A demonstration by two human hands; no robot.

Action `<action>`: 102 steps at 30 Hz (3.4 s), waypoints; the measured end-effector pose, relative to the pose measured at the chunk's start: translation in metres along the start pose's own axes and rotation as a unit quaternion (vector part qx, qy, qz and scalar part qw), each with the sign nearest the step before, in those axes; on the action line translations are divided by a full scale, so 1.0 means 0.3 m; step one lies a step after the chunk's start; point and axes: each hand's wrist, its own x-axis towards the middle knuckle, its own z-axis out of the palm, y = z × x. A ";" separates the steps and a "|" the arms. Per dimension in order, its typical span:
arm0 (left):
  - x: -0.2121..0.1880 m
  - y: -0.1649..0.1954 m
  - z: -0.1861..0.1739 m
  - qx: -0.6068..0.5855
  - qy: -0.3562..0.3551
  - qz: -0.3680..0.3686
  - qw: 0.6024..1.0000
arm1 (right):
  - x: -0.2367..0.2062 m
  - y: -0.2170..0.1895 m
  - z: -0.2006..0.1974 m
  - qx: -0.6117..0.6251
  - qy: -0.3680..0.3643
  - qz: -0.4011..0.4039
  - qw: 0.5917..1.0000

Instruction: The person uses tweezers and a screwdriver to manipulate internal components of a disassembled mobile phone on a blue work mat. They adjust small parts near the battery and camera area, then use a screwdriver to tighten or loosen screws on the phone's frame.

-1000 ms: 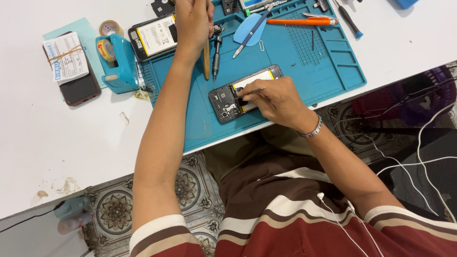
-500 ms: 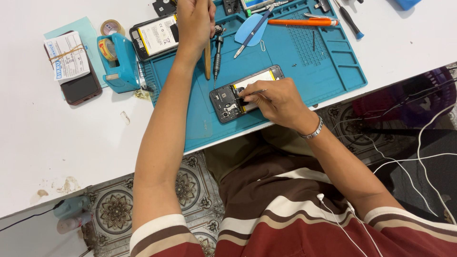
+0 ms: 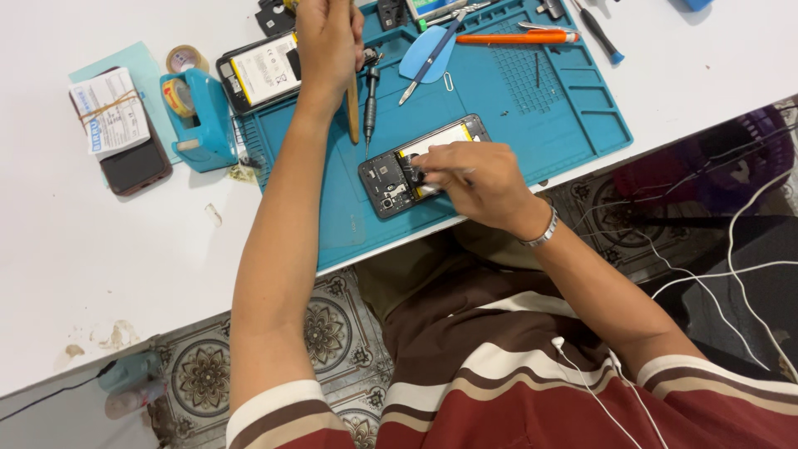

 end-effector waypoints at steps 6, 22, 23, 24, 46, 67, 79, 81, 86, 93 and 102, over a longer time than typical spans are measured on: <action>0.009 -0.003 -0.001 0.007 -0.005 0.001 1.000 | -0.015 0.095 -0.130 -0.050 0.074 0.046 0.995; 0.021 -0.026 0.026 0.011 -0.009 0.002 1.000 | -0.156 0.150 -0.195 -0.231 0.142 0.106 0.957; 0.021 -0.025 0.025 0.011 -0.010 -0.002 1.000 | -0.154 0.151 -0.194 -0.232 0.144 0.111 0.956; 0.021 -0.021 0.029 0.004 -0.010 -0.001 1.000 | -0.153 0.148 -0.197 -0.230 0.145 0.112 0.956; -0.004 0.027 0.044 0.016 -0.012 0.002 1.000 | -0.148 0.121 -0.208 -0.217 0.131 0.127 0.959; -0.003 0.019 0.044 0.012 -0.012 0.003 1.000 | -0.149 0.120 -0.206 -0.210 0.125 0.148 0.958; 0.000 0.013 0.033 0.023 -0.006 0.011 1.000 | -0.116 0.043 -0.175 -0.185 0.128 0.075 0.971; -0.004 0.009 0.018 0.017 -0.007 0.011 1.000 | -0.101 -0.004 -0.126 -0.158 0.106 0.050 0.981; 0.004 -0.006 -0.005 0.000 0.004 -0.009 1.000 | -0.016 -0.069 0.012 -0.054 0.053 0.005 0.997; 0.023 -0.084 -0.071 0.019 0.005 0.018 1.000 | 0.075 -0.058 0.122 -0.043 0.015 -0.016 0.999; 0.015 -0.145 -0.098 0.037 -0.004 0.030 0.999 | 0.061 -0.052 0.160 -0.017 -0.016 -0.007 1.000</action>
